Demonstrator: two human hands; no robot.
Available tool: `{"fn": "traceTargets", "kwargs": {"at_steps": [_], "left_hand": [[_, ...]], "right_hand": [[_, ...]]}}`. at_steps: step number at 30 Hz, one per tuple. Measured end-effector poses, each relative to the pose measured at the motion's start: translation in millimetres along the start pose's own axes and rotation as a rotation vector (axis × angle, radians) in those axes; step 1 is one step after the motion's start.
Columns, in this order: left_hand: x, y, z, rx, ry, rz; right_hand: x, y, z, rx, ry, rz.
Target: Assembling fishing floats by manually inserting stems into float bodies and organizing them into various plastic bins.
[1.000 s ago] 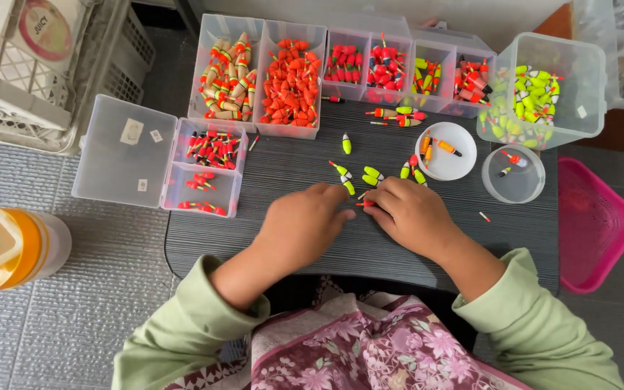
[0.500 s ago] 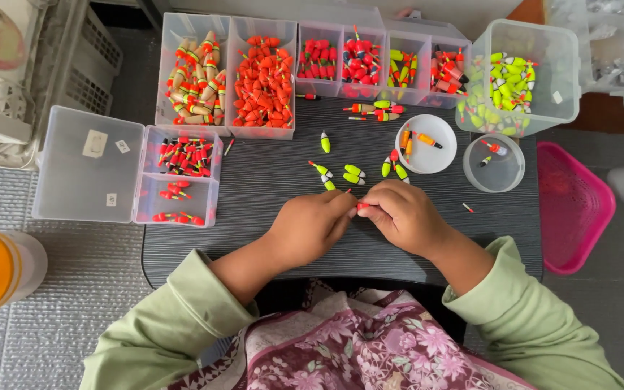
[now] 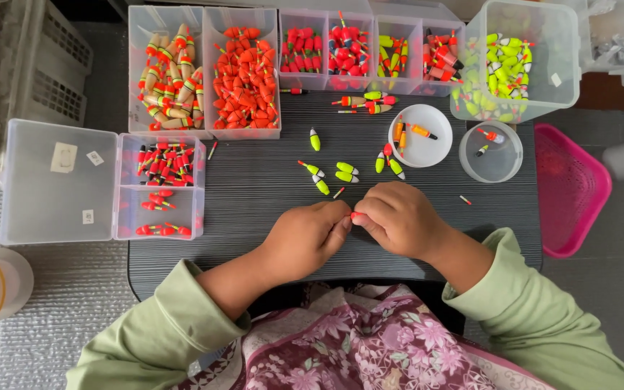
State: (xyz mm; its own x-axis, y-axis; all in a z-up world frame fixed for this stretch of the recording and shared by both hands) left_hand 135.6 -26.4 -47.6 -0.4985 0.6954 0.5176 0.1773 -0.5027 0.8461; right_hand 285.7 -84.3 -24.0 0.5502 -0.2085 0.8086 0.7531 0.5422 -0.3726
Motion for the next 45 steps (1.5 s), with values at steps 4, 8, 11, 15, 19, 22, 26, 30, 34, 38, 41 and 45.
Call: {"fn": "traceTargets", "kwargs": {"at_steps": [4,8,11,15,19,22,26,30,34,38,41,45], "left_hand": [[5.4,6.7,1.7,0.020,-0.009,-0.076],[7.2,6.4,2.5,0.102,-0.062,-0.289],[3.7,6.1,2.6,0.110,-0.090,-0.277],[8.3,7.0,4.4,0.132,-0.062,-0.238],[5.0,0.5,1.7,0.140,-0.058,-0.275],[5.8,5.2,3.4,0.130,-0.063,-0.257],[8.2,3.2,3.2,0.128,-0.023,-0.200],[4.3,-1.6,0.5,0.132,-0.033,-0.259],[10.8,7.1,3.1,0.111,-0.036,-0.222],[12.1,8.2,3.5,0.099,-0.018,-0.214],[10.8,8.4,3.0,0.095,-0.034,-0.198],[14.4,13.1,5.5,0.089,-0.034,-0.162]], "right_hand": [[9.5,-5.0,5.0,0.002,0.021,0.011],[5.6,-6.1,-2.1,0.096,0.067,-0.052],[1.8,-4.4,-4.7,0.086,0.053,-0.083],[8.7,-7.7,4.4,0.043,0.043,-0.081],[8.9,-8.5,2.8,0.066,0.077,-0.119],[4.2,-5.4,-0.5,0.045,0.040,-0.140],[9.3,-6.8,3.8,0.018,0.055,-0.109],[2.2,-3.9,-1.0,0.049,0.031,-0.113],[4.1,-2.6,-1.2,0.020,0.009,-0.068],[6.1,-3.5,1.1,-0.005,0.055,-0.045],[2.7,-2.4,-1.7,0.021,0.034,-0.073],[4.0,-0.2,-2.1,-0.039,0.036,-0.029]]}}
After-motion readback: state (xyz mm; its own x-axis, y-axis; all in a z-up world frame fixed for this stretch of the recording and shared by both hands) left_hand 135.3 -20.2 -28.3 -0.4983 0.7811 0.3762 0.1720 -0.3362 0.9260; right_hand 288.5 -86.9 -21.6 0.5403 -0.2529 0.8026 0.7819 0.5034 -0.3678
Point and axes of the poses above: each hand's wrist, its own z-axis towards the middle knuckle, its own x-axis out of the back of the hand, y = z × x, the point moved 5 cm from there along z, towards the middle knuckle, and after that the axes turned 2 degrees about -y, right-handed, at the moved point
